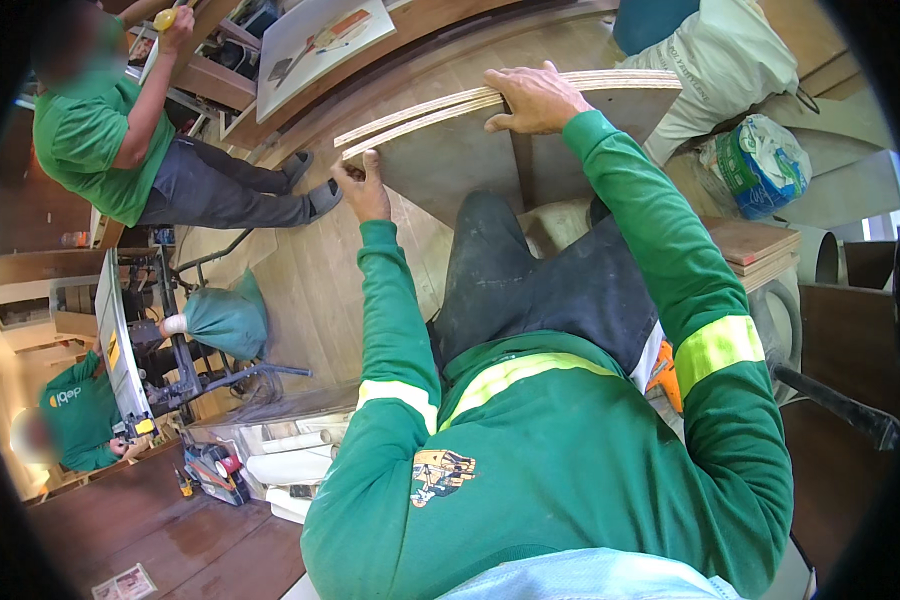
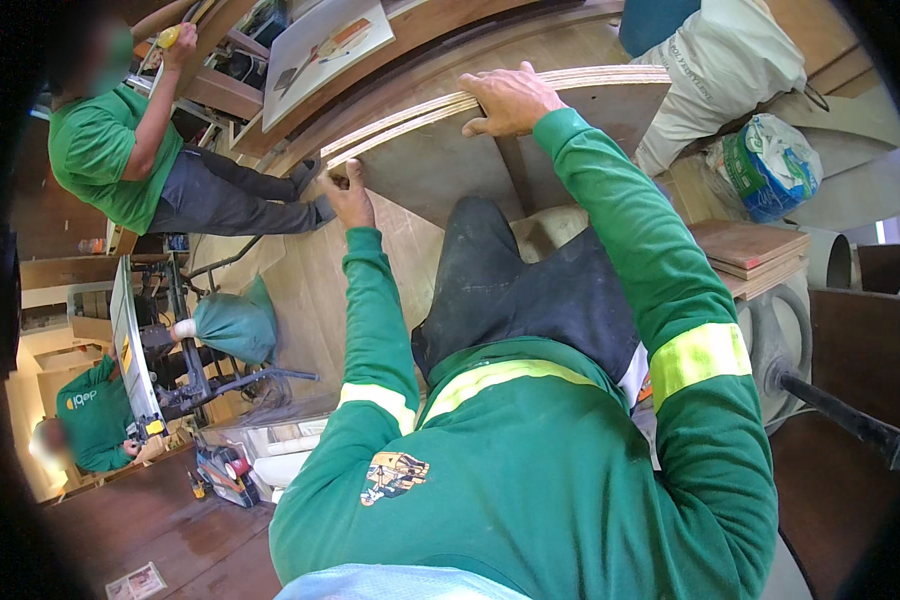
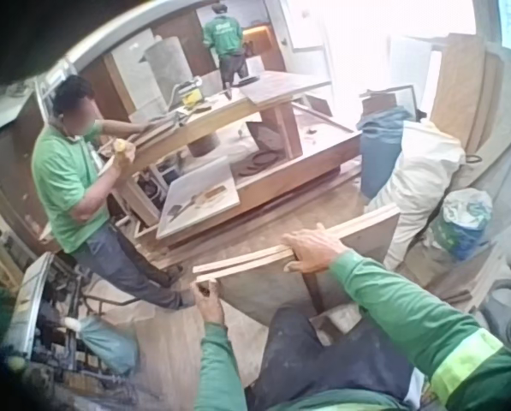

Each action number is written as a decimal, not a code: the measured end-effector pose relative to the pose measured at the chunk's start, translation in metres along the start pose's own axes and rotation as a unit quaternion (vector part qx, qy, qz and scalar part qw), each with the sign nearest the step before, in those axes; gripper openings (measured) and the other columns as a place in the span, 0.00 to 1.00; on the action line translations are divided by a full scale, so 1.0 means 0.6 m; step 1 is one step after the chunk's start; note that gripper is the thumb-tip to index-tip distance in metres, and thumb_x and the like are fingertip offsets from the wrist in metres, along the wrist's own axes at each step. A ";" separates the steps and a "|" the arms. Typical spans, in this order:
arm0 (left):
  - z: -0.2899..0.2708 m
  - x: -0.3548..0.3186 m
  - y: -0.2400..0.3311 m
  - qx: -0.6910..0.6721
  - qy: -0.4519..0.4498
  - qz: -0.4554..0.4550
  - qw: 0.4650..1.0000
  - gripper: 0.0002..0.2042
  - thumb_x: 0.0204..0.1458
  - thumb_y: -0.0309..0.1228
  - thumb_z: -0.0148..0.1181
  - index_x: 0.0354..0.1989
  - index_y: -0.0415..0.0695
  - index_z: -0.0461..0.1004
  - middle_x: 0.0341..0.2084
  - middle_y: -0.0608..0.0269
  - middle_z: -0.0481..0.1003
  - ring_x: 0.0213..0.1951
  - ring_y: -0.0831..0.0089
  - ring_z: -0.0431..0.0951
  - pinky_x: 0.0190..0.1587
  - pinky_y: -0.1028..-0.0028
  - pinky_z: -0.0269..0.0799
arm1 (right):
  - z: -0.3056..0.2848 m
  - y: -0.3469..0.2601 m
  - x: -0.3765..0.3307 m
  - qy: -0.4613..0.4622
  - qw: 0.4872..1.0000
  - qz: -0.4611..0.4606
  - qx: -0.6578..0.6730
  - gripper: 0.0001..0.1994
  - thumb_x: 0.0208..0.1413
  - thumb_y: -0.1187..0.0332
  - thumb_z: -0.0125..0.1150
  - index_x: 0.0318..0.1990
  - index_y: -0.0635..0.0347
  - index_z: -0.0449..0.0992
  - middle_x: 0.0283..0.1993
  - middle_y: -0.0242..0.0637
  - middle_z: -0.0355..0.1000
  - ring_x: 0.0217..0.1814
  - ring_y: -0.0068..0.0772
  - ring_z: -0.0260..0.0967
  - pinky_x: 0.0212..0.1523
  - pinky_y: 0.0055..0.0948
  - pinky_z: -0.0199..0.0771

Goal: The person sits on the floor and uses a cordless drill to drive screws into wooden strips, attaching them to a larger wooden panel. The person repeatedly positions the strips and secures them with screws.

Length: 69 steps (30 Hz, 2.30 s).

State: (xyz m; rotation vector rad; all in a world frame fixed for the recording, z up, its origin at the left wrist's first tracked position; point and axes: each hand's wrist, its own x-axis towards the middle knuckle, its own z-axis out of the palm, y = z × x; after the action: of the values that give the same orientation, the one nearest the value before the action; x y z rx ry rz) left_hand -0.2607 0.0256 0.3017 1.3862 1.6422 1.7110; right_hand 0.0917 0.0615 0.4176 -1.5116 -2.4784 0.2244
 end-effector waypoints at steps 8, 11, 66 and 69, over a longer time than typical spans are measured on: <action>-0.044 0.019 0.008 0.053 -0.082 0.034 0.995 0.38 0.62 0.62 0.71 0.62 0.38 0.71 0.51 0.56 0.79 0.55 0.66 0.78 0.62 0.65 0.72 | 0.026 -0.004 -0.020 0.087 0.995 -0.045 -0.018 0.33 0.60 0.34 0.69 0.56 0.53 0.74 0.52 0.37 0.83 0.62 0.48 0.79 0.57 0.59 0.70; -0.070 0.029 0.004 0.043 -0.170 -0.007 0.984 0.38 0.66 0.60 0.67 0.67 0.37 0.68 0.58 0.49 0.79 0.59 0.61 0.78 0.66 0.63 0.71 | 0.024 -0.015 -0.025 0.094 0.994 -0.054 -0.016 0.33 0.60 0.33 0.69 0.55 0.53 0.74 0.52 0.38 0.83 0.61 0.48 0.80 0.56 0.56 0.71; -0.112 -0.077 -0.045 -0.030 -0.158 -0.052 0.986 0.54 0.63 0.63 0.68 0.81 0.32 0.53 0.73 0.37 0.68 0.74 0.50 0.69 0.76 0.57 0.62 | 0.307 -0.149 -0.140 0.170 0.907 0.244 0.298 0.25 0.66 0.57 0.72 0.56 0.73 0.76 0.54 0.70 0.78 0.58 0.78 0.75 0.58 0.60 0.76; -0.104 -0.085 -0.041 -0.048 -0.159 -0.061 0.984 0.53 0.63 0.63 0.68 0.81 0.33 0.53 0.73 0.37 0.68 0.74 0.50 0.69 0.76 0.57 0.62 | 0.279 -0.154 -0.138 0.192 0.916 0.221 0.275 0.23 0.67 0.58 0.71 0.54 0.73 0.76 0.54 0.69 0.78 0.58 0.76 0.74 0.57 0.60 0.75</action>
State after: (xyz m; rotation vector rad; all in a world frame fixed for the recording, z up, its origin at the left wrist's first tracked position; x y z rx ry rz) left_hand -0.2990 -0.0429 0.2710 1.3984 1.4177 1.3981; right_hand 0.0037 -0.0559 0.2700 -1.6301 -1.5678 0.5810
